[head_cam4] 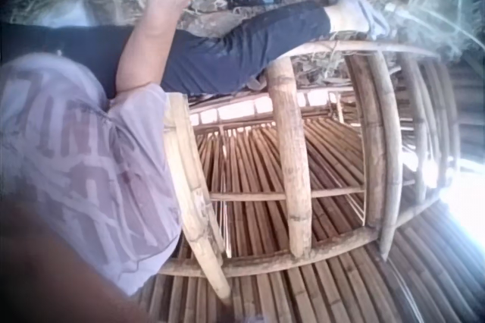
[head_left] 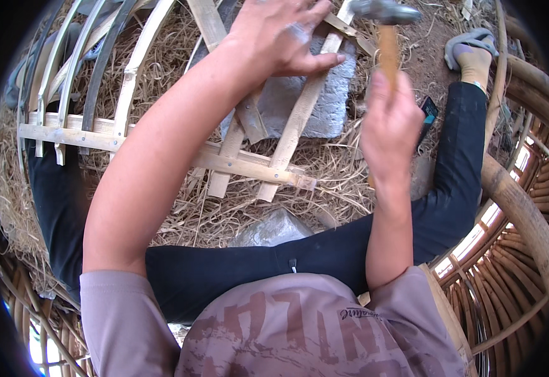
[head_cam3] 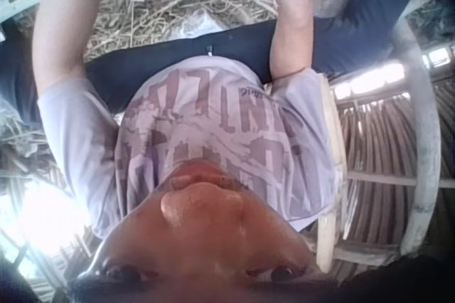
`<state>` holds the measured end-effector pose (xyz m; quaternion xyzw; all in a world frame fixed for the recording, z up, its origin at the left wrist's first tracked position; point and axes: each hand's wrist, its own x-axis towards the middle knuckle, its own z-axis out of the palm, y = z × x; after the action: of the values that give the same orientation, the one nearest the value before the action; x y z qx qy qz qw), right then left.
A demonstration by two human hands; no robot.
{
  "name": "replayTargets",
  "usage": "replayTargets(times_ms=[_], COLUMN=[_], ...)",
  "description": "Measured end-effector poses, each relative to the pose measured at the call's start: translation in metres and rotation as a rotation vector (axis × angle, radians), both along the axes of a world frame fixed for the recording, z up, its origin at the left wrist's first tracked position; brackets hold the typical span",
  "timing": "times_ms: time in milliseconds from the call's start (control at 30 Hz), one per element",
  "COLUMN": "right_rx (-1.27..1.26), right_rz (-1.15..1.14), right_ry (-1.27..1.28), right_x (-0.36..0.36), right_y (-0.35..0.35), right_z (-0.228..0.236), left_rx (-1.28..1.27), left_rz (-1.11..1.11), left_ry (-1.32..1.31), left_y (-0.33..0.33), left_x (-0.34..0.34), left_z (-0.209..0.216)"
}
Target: The person hammers small nails into a lattice of thin bamboo strips by hand, then lifts the structure and repositions it before hammering another nail into the corner.
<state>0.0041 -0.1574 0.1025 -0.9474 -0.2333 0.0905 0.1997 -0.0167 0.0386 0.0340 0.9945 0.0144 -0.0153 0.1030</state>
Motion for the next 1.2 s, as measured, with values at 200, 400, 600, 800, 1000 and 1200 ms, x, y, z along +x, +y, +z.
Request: replayTargets(times_ms=[200,400,600,800,1000,1200], right_rx=[-0.021,0.292,-0.182,-0.104,0.203,-0.146], right_rz=[-0.064,-0.088,-0.008,-0.024,-0.114,0.073], right_ry=[0.037,-0.016,0.063,0.01,-0.027,0.021], right_x=[-0.001,-0.009,0.0,-0.003,-0.007,0.003], right_y=[-0.019,0.001,-0.001,-0.007,-0.001,0.0], right_z=[-0.01,0.018,0.015,0.002,0.022,0.018], left_rx=[0.011,-0.087,-0.094,-0.048,-0.025,0.014], left_rz=[-0.017,0.013,-0.004,-0.015,0.005,-0.04], left_ry=[-0.017,-0.039,0.061,-0.008,-0.1,-0.01], left_y=[-0.001,-0.003,0.0,-0.001,-0.003,-0.001], left_x=[0.002,-0.002,0.003,0.003,-0.001,0.0], left_z=[0.01,0.004,0.002,0.007,0.0,-0.003])
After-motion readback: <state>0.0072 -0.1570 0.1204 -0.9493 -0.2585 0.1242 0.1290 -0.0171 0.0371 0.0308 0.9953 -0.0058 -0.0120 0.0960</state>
